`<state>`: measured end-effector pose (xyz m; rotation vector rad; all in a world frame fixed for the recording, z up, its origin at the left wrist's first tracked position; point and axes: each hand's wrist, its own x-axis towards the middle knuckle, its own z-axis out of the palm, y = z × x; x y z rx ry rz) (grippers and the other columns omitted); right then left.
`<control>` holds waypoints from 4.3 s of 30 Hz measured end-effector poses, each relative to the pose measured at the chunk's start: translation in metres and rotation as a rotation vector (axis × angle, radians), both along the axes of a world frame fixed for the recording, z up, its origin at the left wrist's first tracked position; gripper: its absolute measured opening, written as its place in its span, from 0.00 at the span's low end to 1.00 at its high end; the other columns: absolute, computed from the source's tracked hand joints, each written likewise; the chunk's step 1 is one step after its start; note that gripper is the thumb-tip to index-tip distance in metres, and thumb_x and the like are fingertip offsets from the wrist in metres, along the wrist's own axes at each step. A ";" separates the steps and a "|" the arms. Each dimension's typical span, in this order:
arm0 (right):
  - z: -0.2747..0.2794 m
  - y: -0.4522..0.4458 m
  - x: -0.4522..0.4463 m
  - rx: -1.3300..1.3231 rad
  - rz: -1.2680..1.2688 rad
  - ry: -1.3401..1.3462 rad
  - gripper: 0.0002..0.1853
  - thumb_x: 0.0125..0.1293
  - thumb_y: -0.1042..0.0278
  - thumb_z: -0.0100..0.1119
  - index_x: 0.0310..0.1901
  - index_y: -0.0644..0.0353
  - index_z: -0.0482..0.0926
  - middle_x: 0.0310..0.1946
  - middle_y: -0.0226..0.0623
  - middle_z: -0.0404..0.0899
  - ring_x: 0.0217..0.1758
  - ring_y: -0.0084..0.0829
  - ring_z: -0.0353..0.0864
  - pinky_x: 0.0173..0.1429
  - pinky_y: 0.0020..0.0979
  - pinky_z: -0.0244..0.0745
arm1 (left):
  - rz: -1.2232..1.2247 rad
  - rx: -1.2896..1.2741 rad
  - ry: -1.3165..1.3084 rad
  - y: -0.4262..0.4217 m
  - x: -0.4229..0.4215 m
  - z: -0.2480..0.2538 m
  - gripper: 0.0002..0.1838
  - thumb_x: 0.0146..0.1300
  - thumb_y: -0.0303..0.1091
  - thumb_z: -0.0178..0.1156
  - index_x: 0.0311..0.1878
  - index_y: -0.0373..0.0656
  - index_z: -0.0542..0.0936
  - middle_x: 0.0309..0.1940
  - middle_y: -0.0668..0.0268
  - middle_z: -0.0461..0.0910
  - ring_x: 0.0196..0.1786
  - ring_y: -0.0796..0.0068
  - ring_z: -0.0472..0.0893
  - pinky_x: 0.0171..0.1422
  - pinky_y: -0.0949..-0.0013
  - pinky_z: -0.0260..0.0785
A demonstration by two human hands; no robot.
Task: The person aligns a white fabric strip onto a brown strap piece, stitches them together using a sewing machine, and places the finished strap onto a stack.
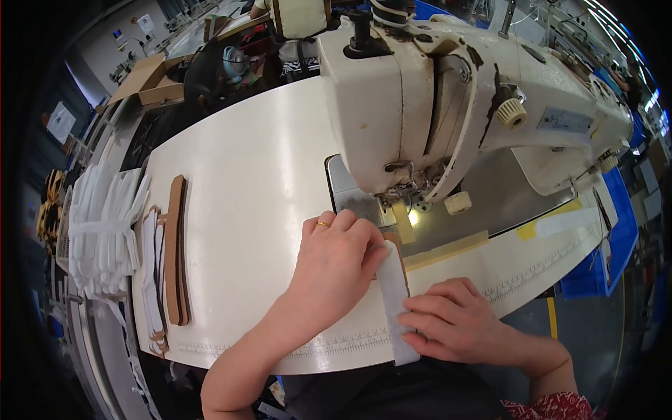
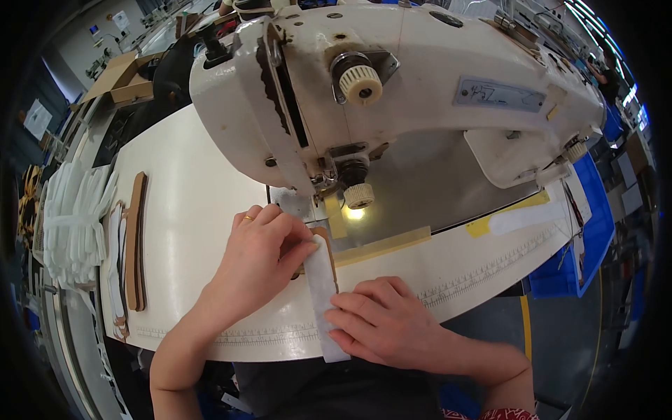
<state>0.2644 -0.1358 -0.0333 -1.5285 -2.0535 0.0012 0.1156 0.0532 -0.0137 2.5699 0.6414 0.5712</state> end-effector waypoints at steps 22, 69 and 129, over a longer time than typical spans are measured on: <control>0.000 -0.002 0.000 -0.019 -0.009 0.001 0.16 0.62 0.60 0.74 0.50 0.51 0.84 0.52 0.26 0.79 0.52 0.31 0.77 0.58 0.35 0.74 | -0.100 -0.017 -0.164 -0.004 0.001 -0.014 0.13 0.65 0.24 0.69 0.52 0.46 0.84 0.34 0.68 0.80 0.39 0.65 0.78 0.51 0.62 0.66; 0.004 -0.005 0.002 -0.042 0.105 -0.079 0.18 0.68 0.55 0.69 0.56 0.53 0.84 0.65 0.30 0.80 0.67 0.32 0.77 0.66 0.35 0.74 | -0.036 -0.018 -0.221 -0.009 0.003 -0.025 0.15 0.66 0.21 0.68 0.54 0.45 0.83 0.35 0.66 0.78 0.39 0.67 0.77 0.41 0.66 0.75; -0.004 -0.004 0.005 0.012 0.218 0.053 0.19 0.69 0.60 0.67 0.56 0.61 0.81 0.62 0.42 0.80 0.72 0.40 0.76 0.75 0.41 0.72 | 0.005 0.145 -0.119 -0.039 -0.021 -0.021 0.32 0.53 0.18 0.68 0.65 0.43 0.79 0.47 0.62 0.83 0.49 0.60 0.79 0.55 0.61 0.76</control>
